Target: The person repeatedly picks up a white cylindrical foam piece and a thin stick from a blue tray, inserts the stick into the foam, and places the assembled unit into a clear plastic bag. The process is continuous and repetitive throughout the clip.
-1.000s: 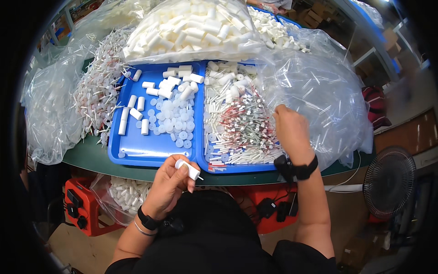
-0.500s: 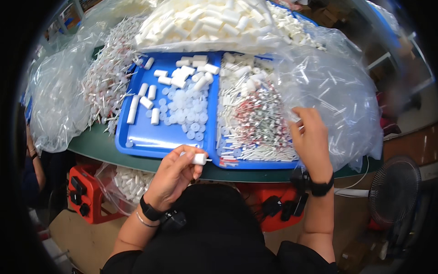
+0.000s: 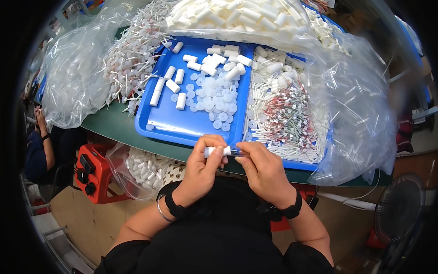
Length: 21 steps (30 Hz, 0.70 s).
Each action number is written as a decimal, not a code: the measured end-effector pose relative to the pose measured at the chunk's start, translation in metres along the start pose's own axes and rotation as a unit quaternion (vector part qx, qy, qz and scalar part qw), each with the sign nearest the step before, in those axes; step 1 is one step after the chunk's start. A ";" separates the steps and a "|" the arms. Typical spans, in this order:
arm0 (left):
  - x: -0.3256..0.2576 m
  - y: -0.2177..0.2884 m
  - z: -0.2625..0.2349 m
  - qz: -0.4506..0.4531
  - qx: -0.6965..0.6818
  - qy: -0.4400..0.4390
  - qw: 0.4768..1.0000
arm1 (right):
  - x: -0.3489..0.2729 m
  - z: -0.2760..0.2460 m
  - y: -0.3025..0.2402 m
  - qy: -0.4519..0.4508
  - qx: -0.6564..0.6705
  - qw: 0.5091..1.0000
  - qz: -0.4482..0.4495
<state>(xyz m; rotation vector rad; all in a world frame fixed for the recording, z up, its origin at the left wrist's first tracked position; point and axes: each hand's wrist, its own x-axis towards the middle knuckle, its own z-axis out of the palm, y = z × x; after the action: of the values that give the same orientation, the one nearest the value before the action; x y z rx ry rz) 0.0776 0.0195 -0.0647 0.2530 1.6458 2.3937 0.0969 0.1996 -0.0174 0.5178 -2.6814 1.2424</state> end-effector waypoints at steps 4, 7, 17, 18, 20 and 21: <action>-0.005 0.006 0.001 0.026 0.041 -0.073 0.996 | 0.005 0.000 -0.003 -0.054 -0.005 0.995 -0.084; -0.006 0.007 0.000 0.011 -0.036 -0.120 0.992 | 0.009 0.008 -0.004 -0.058 0.031 0.993 -0.098; 0.000 0.009 -0.006 -0.151 -0.306 -0.097 0.935 | 0.010 0.032 -0.003 0.026 -0.040 0.994 -0.099; 0.002 0.008 -0.006 -0.161 -0.349 -0.089 0.919 | 0.009 0.031 0.001 0.028 -0.057 0.992 -0.106; 0.002 0.009 -0.010 -0.181 -0.370 -0.098 0.906 | 0.011 0.030 0.004 0.025 -0.091 0.987 -0.127; 0.002 0.009 -0.011 -0.190 -0.382 -0.104 0.899 | 0.014 0.029 0.004 0.020 -0.110 0.984 -0.141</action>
<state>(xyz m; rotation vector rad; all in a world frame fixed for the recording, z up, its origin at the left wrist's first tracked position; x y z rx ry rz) 0.0716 0.0071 -0.0603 0.0342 0.5115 2.3776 0.0831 0.1768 -0.0356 0.7960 -2.5557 0.8586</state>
